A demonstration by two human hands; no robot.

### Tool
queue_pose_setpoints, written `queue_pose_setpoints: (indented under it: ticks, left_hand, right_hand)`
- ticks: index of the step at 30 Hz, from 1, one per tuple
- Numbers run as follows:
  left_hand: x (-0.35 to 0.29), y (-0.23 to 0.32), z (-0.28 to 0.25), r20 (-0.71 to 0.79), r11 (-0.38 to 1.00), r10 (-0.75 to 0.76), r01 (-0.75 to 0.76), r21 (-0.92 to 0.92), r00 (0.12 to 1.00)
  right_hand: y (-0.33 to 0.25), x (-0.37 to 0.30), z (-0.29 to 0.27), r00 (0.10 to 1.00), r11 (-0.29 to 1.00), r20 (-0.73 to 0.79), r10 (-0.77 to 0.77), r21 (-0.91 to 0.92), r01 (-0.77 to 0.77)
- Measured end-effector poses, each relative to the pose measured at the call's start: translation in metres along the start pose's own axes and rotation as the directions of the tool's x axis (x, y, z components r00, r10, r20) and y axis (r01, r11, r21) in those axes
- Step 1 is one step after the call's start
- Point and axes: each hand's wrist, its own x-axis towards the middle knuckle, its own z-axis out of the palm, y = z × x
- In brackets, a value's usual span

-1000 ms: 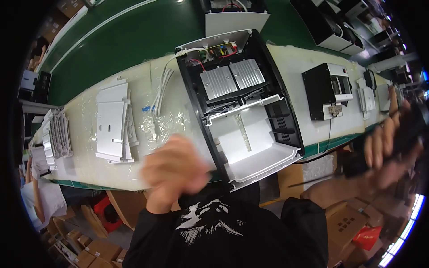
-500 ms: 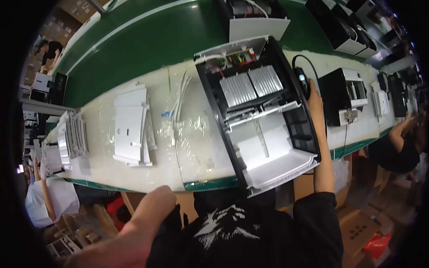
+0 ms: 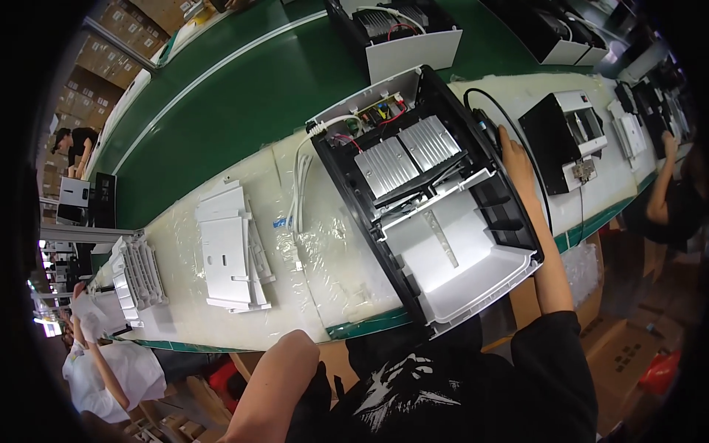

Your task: Assembling internal components and external housing for an electronic device using an electric screwdriver.

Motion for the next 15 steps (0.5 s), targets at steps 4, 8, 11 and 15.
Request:
queue_pose_setpoints:
  ticks: [4, 8, 11, 15]
  left_hand:
    - [-0.002, 0.005, -0.003, -0.014, 0.998, 0.004, -0.003, 0.062, 1.0]
    - [0.001, 0.013, -0.005, -0.02, 0.992, 0.019, -0.017, 0.128, 1.0]
    - [0.004, 0.018, -0.004, -0.015, 0.984, 0.032, -0.029, 0.175, 0.999]
    - [0.007, 0.026, -0.002, -0.023, 0.971, 0.042, -0.035, 0.237, 0.999]
  right_hand:
    - [-0.007, 0.001, -0.004, 0.999, 0.998, 0.015, -0.038, 0.045, 0.037]
    - [-0.017, -0.001, -0.016, 0.999, 0.998, 0.048, -0.02, 0.056, 0.017]
    - [-0.016, -0.002, -0.015, 0.997, 0.998, 0.065, -0.039, 0.048, 0.036]
    - [-0.028, -0.004, -0.025, 0.996, 0.995, 0.09, -0.006, 0.1, -0.003]
